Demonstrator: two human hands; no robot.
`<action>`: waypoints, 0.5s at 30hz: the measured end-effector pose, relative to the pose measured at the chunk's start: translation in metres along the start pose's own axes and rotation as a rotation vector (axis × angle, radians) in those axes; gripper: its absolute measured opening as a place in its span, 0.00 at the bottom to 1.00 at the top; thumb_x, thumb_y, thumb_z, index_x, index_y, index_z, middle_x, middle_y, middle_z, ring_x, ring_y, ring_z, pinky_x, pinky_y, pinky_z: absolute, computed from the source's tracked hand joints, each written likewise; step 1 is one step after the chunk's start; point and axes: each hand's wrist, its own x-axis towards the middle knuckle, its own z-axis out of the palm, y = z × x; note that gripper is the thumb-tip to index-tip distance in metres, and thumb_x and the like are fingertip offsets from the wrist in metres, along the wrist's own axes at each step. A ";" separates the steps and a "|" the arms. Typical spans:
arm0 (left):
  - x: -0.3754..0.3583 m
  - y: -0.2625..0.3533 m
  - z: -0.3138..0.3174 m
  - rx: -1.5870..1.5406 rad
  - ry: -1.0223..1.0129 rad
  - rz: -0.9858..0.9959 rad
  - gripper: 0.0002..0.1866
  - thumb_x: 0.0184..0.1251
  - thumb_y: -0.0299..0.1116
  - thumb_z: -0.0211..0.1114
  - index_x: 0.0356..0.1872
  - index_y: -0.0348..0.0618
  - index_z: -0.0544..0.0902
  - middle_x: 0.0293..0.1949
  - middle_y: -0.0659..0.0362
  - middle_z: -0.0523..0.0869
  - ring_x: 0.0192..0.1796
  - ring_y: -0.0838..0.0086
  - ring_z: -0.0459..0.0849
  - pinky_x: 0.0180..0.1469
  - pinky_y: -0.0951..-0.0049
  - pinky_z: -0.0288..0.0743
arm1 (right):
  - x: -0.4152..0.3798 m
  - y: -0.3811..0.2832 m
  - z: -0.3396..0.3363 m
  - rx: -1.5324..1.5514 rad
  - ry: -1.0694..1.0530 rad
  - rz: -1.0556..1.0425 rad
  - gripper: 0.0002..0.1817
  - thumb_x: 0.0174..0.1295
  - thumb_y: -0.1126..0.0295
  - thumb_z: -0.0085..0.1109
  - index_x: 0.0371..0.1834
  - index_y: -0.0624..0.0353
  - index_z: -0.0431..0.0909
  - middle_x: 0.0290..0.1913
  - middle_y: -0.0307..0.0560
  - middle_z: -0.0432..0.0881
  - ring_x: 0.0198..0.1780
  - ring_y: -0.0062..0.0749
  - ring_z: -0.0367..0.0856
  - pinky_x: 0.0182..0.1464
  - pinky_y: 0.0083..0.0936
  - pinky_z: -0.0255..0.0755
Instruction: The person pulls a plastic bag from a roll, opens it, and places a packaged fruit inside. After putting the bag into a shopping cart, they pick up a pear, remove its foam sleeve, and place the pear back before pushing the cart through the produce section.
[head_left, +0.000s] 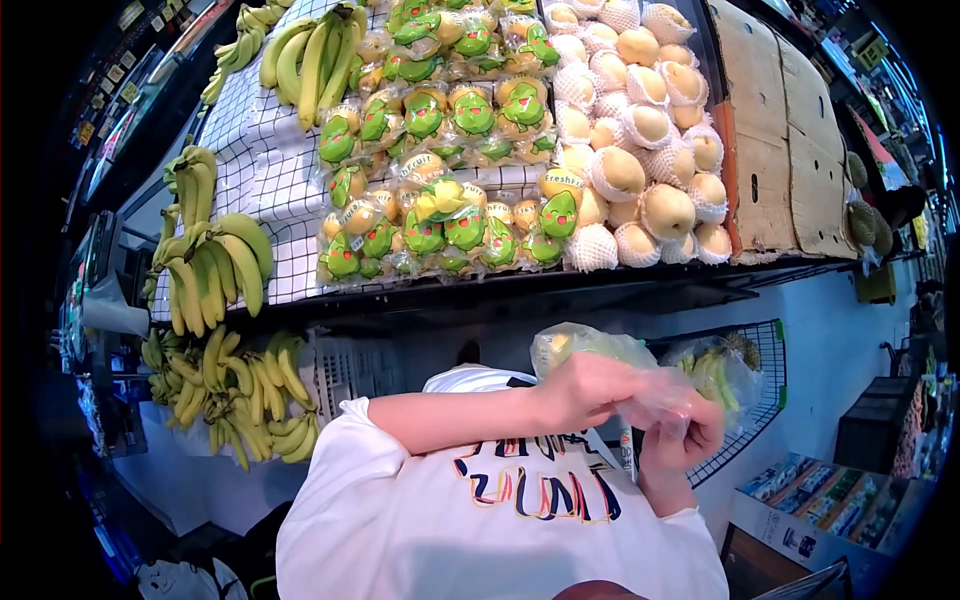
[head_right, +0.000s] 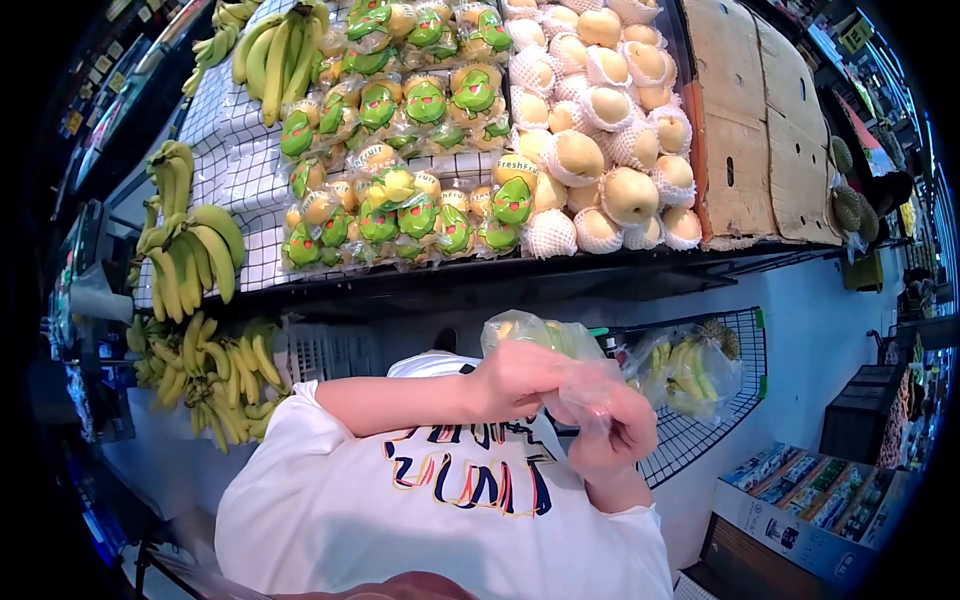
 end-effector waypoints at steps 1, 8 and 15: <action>0.000 -0.002 -0.002 -0.036 0.022 0.043 0.31 0.41 0.16 0.66 0.55 0.43 0.84 0.32 0.51 0.86 0.34 0.54 0.86 0.34 0.61 0.79 | -0.007 -0.002 0.003 -0.077 0.010 -0.027 0.13 0.71 0.61 0.63 0.40 0.60 0.74 0.36 0.43 0.84 0.37 0.21 0.78 0.42 0.21 0.71; 0.007 -0.008 -0.035 -0.115 0.005 0.020 0.21 0.45 0.17 0.67 0.45 0.42 0.86 0.30 0.51 0.86 0.34 0.56 0.87 0.35 0.62 0.79 | -0.044 0.023 0.020 -0.436 0.212 -0.278 0.24 0.71 0.60 0.59 0.64 0.60 0.65 0.63 0.58 0.72 0.64 0.46 0.72 0.67 0.44 0.67; 0.010 -0.016 -0.044 -0.139 -0.022 0.258 0.18 0.47 0.18 0.68 0.42 0.45 0.85 0.33 0.57 0.87 0.37 0.60 0.87 0.37 0.64 0.80 | -0.118 0.095 0.065 -0.179 0.336 0.752 0.45 0.58 0.63 0.73 0.75 0.57 0.56 0.74 0.49 0.62 0.76 0.40 0.60 0.76 0.41 0.56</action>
